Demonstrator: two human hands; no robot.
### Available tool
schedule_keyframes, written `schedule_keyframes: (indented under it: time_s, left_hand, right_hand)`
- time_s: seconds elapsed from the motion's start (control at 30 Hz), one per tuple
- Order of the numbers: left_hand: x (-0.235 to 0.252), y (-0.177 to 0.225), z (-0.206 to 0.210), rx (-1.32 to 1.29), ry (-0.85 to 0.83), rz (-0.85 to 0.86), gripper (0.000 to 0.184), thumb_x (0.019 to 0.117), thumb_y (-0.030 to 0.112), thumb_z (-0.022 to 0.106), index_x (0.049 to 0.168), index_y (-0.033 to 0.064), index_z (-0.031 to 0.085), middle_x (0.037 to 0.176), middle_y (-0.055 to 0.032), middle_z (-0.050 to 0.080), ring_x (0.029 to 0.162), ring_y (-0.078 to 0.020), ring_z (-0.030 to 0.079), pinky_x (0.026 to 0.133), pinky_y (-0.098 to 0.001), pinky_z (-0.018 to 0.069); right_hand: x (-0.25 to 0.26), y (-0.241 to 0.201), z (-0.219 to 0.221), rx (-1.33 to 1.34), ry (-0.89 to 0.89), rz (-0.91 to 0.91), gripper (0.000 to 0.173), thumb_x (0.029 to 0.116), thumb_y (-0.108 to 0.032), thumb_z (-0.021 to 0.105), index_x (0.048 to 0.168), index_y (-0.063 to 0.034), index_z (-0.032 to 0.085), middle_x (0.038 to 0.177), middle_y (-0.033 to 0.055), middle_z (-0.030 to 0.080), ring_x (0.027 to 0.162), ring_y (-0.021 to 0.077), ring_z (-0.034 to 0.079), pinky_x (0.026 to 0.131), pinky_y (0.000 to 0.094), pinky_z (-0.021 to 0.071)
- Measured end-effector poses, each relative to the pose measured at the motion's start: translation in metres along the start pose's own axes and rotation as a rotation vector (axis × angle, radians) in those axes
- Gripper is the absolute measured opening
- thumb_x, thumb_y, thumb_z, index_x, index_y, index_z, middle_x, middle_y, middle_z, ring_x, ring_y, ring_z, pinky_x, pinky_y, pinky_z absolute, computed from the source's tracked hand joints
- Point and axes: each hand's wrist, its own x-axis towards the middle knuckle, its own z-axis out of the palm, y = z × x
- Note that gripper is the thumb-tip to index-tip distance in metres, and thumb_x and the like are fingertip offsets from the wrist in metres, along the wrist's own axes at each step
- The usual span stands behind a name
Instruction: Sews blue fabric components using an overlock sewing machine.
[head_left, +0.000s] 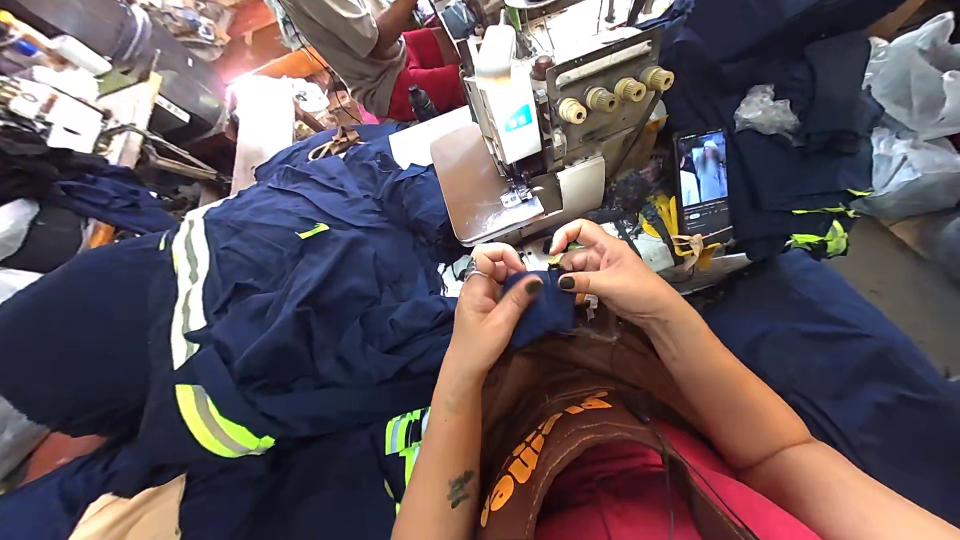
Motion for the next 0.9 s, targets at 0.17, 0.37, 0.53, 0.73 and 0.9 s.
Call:
schedule_keyframes:
  time_s: [0.17, 0.37, 0.53, 0.73, 0.9]
  left_hand:
    - [-0.016, 0.0, -0.015, 0.987, -0.25, 0.203, 0.008, 0.0914, 0.014, 0.073, 0.096, 0.0095, 0.069, 0.104, -0.0148, 0.065, 0.077, -0.0271, 0.067, 0.059, -0.0423, 0.0578]
    - [-0.021, -0.014, -0.037, 0.857, -0.08, 0.274, 0.019, 0.0886, 0.028, 0.079, 0.087, 0.0094, 0.075, 0.107, -0.0094, 0.072, 0.097, -0.0209, 0.067, 0.082, -0.0398, 0.054]
    - [-0.024, -0.017, -0.042, 0.409, 0.132, 0.161, 0.01, 0.0877, 0.011, 0.076, 0.086, 0.0104, 0.066, 0.099, -0.0001, 0.07, 0.103, -0.0092, 0.066, 0.091, -0.0289, 0.0554]
    - [-0.034, -0.019, -0.041, 0.253, 0.221, 0.142, 0.013, 0.0895, 0.003, 0.071, 0.091, 0.0128, 0.063, 0.097, 0.0023, 0.069, 0.095, -0.0078, 0.068, 0.083, -0.0254, 0.0581]
    - [-0.042, -0.013, -0.046, 0.271, 0.227, 0.138, 0.018, 0.0859, 0.002, 0.076, 0.09, 0.013, 0.063, 0.095, 0.0022, 0.07, 0.092, -0.0076, 0.069, 0.08, -0.024, 0.0588]
  right_hand:
    - [-0.006, -0.005, -0.019, -0.039, 0.031, -0.062, 0.016, 0.0933, -0.001, 0.066, 0.106, -0.0112, 0.064, 0.087, 0.0006, 0.069, 0.073, 0.0044, 0.065, 0.066, 0.0201, 0.0565]
    - [-0.004, 0.011, -0.024, -0.456, -0.153, -0.173, 0.017, 0.0909, -0.025, 0.074, 0.094, -0.0095, 0.067, 0.094, -0.003, 0.066, 0.087, 0.0027, 0.063, 0.075, 0.0207, 0.0554]
    - [-0.011, 0.013, -0.015, -0.757, -0.186, -0.102, 0.041, 0.077, -0.044, 0.084, 0.097, -0.0158, 0.062, 0.095, -0.0043, 0.06, 0.087, 0.0029, 0.058, 0.073, 0.0241, 0.0512]
    - [-0.016, 0.022, -0.003, -0.801, -0.086, -0.239, 0.018, 0.0972, -0.029, 0.064, 0.094, -0.0112, 0.064, 0.087, -0.0026, 0.063, 0.08, 0.0036, 0.061, 0.067, 0.0238, 0.0525]
    - [-0.018, 0.027, 0.005, -0.728, -0.011, -0.281, 0.014, 0.0972, -0.014, 0.06, 0.088, -0.0065, 0.067, 0.079, -0.0022, 0.063, 0.074, -0.0004, 0.06, 0.066, 0.0161, 0.0508]
